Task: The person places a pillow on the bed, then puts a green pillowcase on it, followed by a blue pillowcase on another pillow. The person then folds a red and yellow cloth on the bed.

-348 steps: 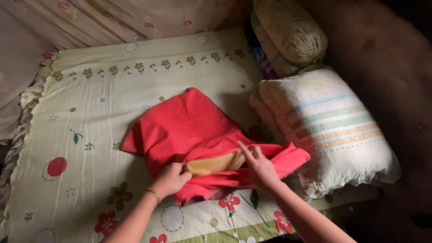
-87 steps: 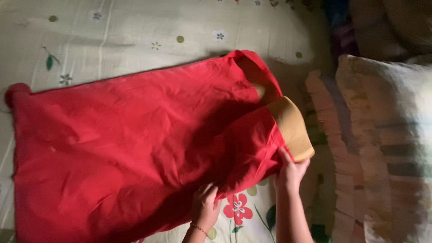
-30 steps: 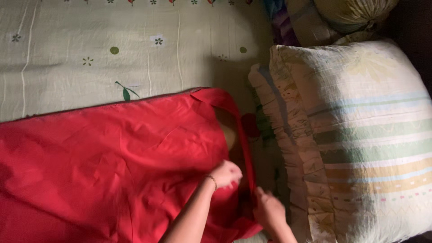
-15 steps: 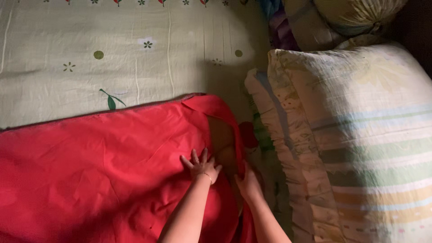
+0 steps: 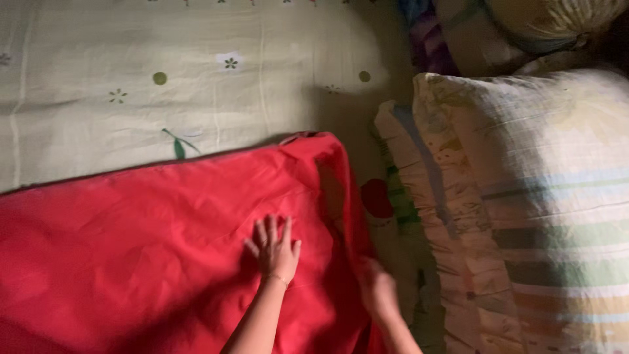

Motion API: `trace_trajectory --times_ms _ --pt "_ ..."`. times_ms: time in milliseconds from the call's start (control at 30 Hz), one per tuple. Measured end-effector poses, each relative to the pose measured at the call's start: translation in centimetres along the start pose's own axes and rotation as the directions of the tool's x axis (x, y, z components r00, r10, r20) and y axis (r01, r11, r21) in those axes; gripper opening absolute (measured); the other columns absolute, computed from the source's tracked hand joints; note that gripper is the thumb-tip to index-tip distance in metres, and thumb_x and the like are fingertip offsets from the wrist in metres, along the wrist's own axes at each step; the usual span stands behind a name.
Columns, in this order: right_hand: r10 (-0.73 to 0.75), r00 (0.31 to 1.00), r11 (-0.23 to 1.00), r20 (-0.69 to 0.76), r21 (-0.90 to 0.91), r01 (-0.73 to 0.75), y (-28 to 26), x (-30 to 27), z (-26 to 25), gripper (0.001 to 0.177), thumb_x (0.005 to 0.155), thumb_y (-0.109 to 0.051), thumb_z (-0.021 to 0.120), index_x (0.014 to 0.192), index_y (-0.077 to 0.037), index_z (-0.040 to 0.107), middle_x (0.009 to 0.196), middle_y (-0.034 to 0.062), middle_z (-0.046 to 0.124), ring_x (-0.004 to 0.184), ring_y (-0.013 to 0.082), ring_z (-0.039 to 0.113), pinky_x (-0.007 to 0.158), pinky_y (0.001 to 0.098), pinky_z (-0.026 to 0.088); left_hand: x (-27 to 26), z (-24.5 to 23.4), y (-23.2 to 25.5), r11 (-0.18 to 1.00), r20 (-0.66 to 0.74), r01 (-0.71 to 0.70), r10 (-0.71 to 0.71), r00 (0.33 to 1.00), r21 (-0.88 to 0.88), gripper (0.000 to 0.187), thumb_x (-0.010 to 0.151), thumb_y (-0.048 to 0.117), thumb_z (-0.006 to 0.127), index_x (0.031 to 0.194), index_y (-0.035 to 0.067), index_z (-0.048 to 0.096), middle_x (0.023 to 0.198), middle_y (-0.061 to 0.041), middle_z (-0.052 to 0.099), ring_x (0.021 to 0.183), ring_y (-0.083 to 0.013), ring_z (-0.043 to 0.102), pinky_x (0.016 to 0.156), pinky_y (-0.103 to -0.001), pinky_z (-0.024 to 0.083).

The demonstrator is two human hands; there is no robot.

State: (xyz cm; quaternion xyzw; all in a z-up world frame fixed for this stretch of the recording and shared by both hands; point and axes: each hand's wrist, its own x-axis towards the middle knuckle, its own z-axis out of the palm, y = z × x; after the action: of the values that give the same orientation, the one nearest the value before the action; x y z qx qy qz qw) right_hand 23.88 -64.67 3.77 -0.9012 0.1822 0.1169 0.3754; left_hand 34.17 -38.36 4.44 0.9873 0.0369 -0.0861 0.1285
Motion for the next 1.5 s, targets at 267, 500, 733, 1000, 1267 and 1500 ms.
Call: trace_trajectory --times_ms 267,500,733,1000,1267,1500 --pt "0.619 0.699 0.673 0.358 0.217 -0.707 3.2 1.1 -2.8 0.091 0.092 -0.029 0.083 0.157 0.003 0.027 0.151 0.0203 0.047 0.13 0.0319 0.054 0.108 0.0425 0.047 -12.7 -3.5 -8.0 0.904 0.059 0.427 -0.428 0.902 0.032 0.086 0.085 0.071 0.053 0.16 0.039 0.026 0.169 -0.013 0.009 0.152 -0.0477 0.0 0.107 -0.079 0.007" --pt "-0.155 0.988 0.786 -0.003 0.605 0.125 -15.5 -4.5 -12.8 0.042 0.087 0.005 0.065 0.128 0.003 0.07 0.113 0.0135 0.078 0.098 0.0184 0.072 0.089 0.0353 0.058 -13.1 -2.0 -6.3 0.958 0.06 0.218 -0.21 0.976 -0.186 0.083 0.09 0.072 0.053 0.158 0.031 0.031 0.167 -0.018 0.016 0.146 -0.0549 0.018 0.116 -0.067 0.02" --pt "-0.415 0.906 0.904 -0.086 -0.149 0.401 -33.4 -14.3 -15.2 0.038 0.081 -0.009 0.073 0.118 -0.002 0.068 0.084 0.0186 0.075 0.076 0.03 0.072 0.068 0.0407 0.058 -9.3 -15.1 -4.3 0.405 0.275 0.231 0.054 0.96 -0.885 0.077 0.096 0.059 0.05 0.159 0.016 0.036 0.16 -0.017 0.038 0.147 -0.0346 0.036 0.122 -0.045 0.029" --pt "-0.698 0.625 0.377 0.35 -0.562 0.736 -44.2 -28.5 11.0 0.06 0.079 -0.019 0.064 0.136 -0.001 0.052 0.091 0.0141 0.073 0.072 0.0295 0.072 0.06 0.0436 0.058 -18.3 -34.2 -26.6 0.041 0.04 0.038 0.046 0.998 -0.998 0.076 0.095 0.051 0.052 0.153 0.003 0.045 0.155 -0.007 0.052 0.143 -0.0171 0.045 0.118 -0.035 0.032" --pt "-0.679 0.382 0.312 0.627 -0.224 0.923 -45.1 -36.7 21.2 0.057 0.102 -0.026 0.061 0.157 -0.016 0.047 0.111 0.0202 0.07 0.088 0.0368 0.071 0.07 0.0508 0.057 -19.9 -23.1 -51.4 0.217 0.298 0.482 -0.558 0.775 -0.849 0.073 0.086 0.026 0.068 0.148 -0.002 0.043 0.147 -0.023 0.05 0.133 -0.0377 0.051 0.107 -0.051 0.045" --pt "-0.472 0.848 0.774 0.24 -0.348 0.529 -31.7 -22.8 21.8 0.085 0.078 -0.042 0.081 0.15 -0.014 0.045 0.132 0.0242 0.057 0.106 0.0483 0.059 0.087 0.0527 0.051 -25.9 -13.6 -60.4 0.19 0.338 0.578 -0.653 0.678 -0.794 0.099 0.078 0.056 0.072 0.156 0.006 0.037 0.152 -0.019 0.054 0.137 -0.0347 0.06 0.115 -0.048 0.047"
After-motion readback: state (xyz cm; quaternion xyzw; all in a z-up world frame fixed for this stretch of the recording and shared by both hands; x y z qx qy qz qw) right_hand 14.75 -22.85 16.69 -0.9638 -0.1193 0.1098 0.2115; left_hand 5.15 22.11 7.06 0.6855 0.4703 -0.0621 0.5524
